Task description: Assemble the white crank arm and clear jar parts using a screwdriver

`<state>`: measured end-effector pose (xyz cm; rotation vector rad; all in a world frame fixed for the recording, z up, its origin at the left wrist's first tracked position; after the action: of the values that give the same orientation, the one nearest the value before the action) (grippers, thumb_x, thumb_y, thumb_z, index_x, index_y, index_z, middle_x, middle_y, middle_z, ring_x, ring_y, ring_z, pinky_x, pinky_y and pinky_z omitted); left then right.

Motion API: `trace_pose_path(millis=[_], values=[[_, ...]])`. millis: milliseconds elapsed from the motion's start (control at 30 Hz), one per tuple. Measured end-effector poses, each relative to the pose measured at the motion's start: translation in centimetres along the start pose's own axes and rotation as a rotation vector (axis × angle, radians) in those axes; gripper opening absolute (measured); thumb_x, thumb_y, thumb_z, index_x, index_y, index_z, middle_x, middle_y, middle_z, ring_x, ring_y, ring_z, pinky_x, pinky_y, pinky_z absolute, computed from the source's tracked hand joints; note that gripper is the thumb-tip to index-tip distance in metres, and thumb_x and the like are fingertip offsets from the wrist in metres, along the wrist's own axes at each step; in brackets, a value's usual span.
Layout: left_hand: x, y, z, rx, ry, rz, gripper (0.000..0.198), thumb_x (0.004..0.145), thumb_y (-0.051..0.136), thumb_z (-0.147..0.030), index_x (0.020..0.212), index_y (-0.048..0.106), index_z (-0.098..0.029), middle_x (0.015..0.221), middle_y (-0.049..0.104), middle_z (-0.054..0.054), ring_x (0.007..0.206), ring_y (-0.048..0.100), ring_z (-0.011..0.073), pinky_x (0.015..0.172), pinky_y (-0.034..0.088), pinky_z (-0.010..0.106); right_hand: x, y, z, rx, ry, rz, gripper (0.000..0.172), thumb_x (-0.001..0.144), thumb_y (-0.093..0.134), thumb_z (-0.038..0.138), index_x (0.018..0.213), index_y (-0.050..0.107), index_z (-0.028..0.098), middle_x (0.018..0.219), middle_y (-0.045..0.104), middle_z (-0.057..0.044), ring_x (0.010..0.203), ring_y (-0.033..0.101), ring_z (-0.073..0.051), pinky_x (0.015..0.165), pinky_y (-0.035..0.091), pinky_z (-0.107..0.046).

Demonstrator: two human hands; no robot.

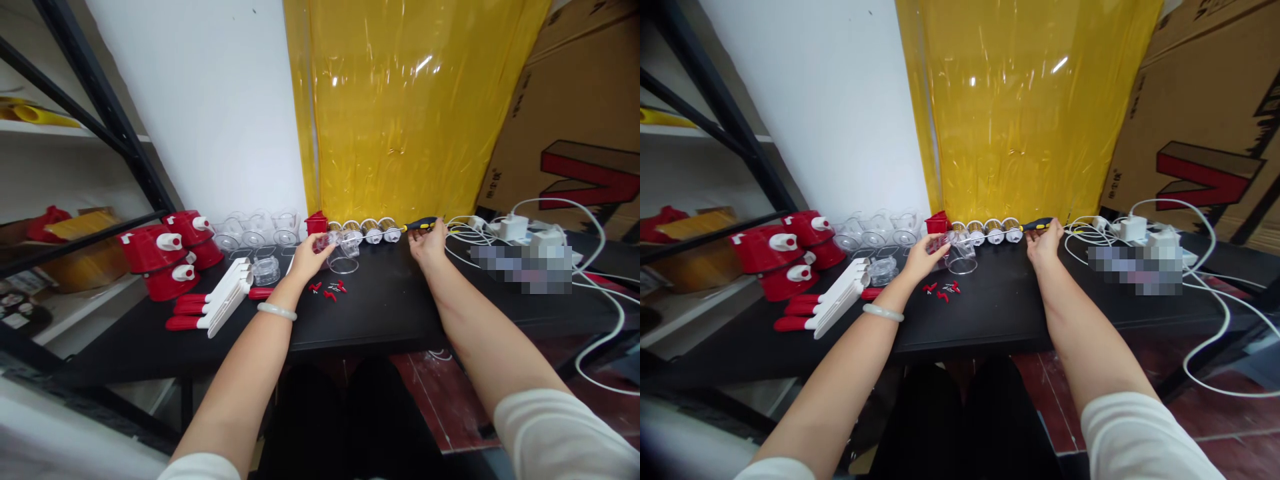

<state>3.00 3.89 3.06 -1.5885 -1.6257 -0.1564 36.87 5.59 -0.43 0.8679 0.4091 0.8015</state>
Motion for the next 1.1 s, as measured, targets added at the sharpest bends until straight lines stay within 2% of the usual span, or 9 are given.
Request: trace_pose_path(millis=[267, 367, 467, 567, 633, 767, 867, 1000, 1100], values=[[-0.02, -0.13, -0.04, 0.017, -0.002, -0.005, 0.038, 0.081, 0.071, -0.039, 0.113, 0.066, -0.019, 0.115, 0.072, 0.008, 0.107, 0.067, 0.0238, 0.099, 0.049, 0.038, 0.29, -0.01, -0.09, 0.115, 0.032, 0.002, 0.008, 0.095, 0.038, 0.033, 0.1, 0.043, 0.03, 0.084, 0.059, 0.004, 0.071, 0.063, -0.011, 0.066, 0.055, -0.029], [0.02, -0.1, -0.01, 0.011, 0.002, -0.002, 0.038, 0.082, 0.071, -0.039, 0.113, 0.066, -0.019, 0.115, 0.072, 0.008, 0.108, 0.067, 0.0239, 0.1, 0.049, 0.038, -0.06, -0.03, -0.07, 0.089, 0.034, -0.042, 0.008, 0.094, 0.045, 0.035, 0.101, 0.044, 0.032, 0.082, 0.057, 0.006, 0.067, 0.062, -0.009, 0.065, 0.053, -0.027], [0.05, -0.08, -0.01, 0.007, 0.006, -0.005, 0.038, 0.082, 0.071, -0.039, 0.114, 0.066, -0.019, 0.116, 0.072, 0.009, 0.109, 0.066, 0.024, 0.101, 0.048, 0.038, -0.26, 0.07, 0.15, 0.011, -0.006, -0.043, 0.016, 0.091, 0.053, 0.043, 0.102, 0.046, 0.034, 0.079, 0.055, 0.007, 0.061, 0.058, -0.008, 0.062, 0.05, -0.024], [0.0, -0.09, -0.08, 0.006, 0.004, -0.005, 0.038, 0.082, 0.071, -0.04, 0.113, 0.066, -0.019, 0.115, 0.072, 0.009, 0.109, 0.067, 0.024, 0.1, 0.049, 0.038, -0.25, 0.06, 0.45, -0.042, -0.063, -0.048, 0.025, 0.092, 0.044, 0.055, 0.103, 0.051, 0.034, 0.084, 0.057, 0.005, 0.064, 0.058, -0.008, 0.063, 0.05, -0.026], [-0.06, -0.13, -0.15, 0.009, 0.002, -0.004, 0.037, 0.081, 0.071, -0.04, 0.112, 0.067, -0.019, 0.114, 0.072, 0.009, 0.108, 0.067, 0.024, 0.1, 0.049, 0.038, -0.18, 0.03, 0.52, -0.042, -0.086, -0.045, 0.031, 0.094, 0.036, 0.056, 0.104, 0.054, 0.033, 0.088, 0.058, 0.003, 0.069, 0.061, -0.009, 0.066, 0.051, -0.027], [-0.15, -0.26, -0.28, 0.018, -0.004, -0.006, 0.037, 0.082, 0.071, -0.039, 0.113, 0.066, -0.02, 0.115, 0.072, 0.008, 0.109, 0.067, 0.0239, 0.1, 0.049, 0.038, -0.09, 0.09, 0.19, -0.013, -0.063, -0.011, 0.019, 0.093, 0.043, 0.041, 0.107, 0.053, 0.033, 0.093, 0.062, 0.003, 0.077, 0.064, -0.011, 0.07, 0.052, -0.029], [-0.16, -0.37, -0.4, 0.029, -0.011, -0.008, 0.037, 0.081, 0.071, -0.039, 0.113, 0.067, -0.02, 0.115, 0.072, 0.008, 0.108, 0.067, 0.0244, 0.098, 0.05, 0.038, -0.06, 0.03, -0.1, -0.022, -0.033, -0.015, 0.012, 0.091, 0.048, 0.034, 0.104, 0.05, 0.033, 0.088, 0.061, 0.005, 0.072, 0.063, -0.01, 0.068, 0.052, -0.028], [-0.16, -0.53, -0.62, 0.038, -0.011, -0.011, 0.037, 0.082, 0.071, -0.037, 0.113, 0.066, -0.019, 0.113, 0.073, 0.008, 0.102, 0.069, 0.0237, 0.094, 0.052, 0.038, -0.16, -0.04, -0.03, -0.059, -0.054, -0.036, 0.019, 0.087, 0.058, 0.036, 0.104, 0.048, 0.034, 0.078, 0.056, 0.009, 0.059, 0.056, -0.007, 0.062, 0.047, -0.023], [-0.15, -0.59, -0.61, 0.04, -0.011, -0.013, 0.036, 0.082, 0.071, -0.036, 0.112, 0.066, -0.019, 0.112, 0.073, 0.009, 0.102, 0.069, 0.0238, 0.094, 0.052, 0.038, -0.41, 0.15, 0.03, -0.064, -0.046, -0.004, 0.018, 0.09, 0.05, 0.045, 0.105, 0.05, 0.035, 0.08, 0.057, 0.007, 0.06, 0.056, -0.008, 0.062, 0.049, -0.024]])
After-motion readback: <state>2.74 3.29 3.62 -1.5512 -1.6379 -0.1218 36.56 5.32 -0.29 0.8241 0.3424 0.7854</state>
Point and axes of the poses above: each hand's wrist, its own x-axis towards the middle knuckle, its own y-axis out of the palm, z = x × y, the point moved 5 cm from there along x, towards the middle knuckle
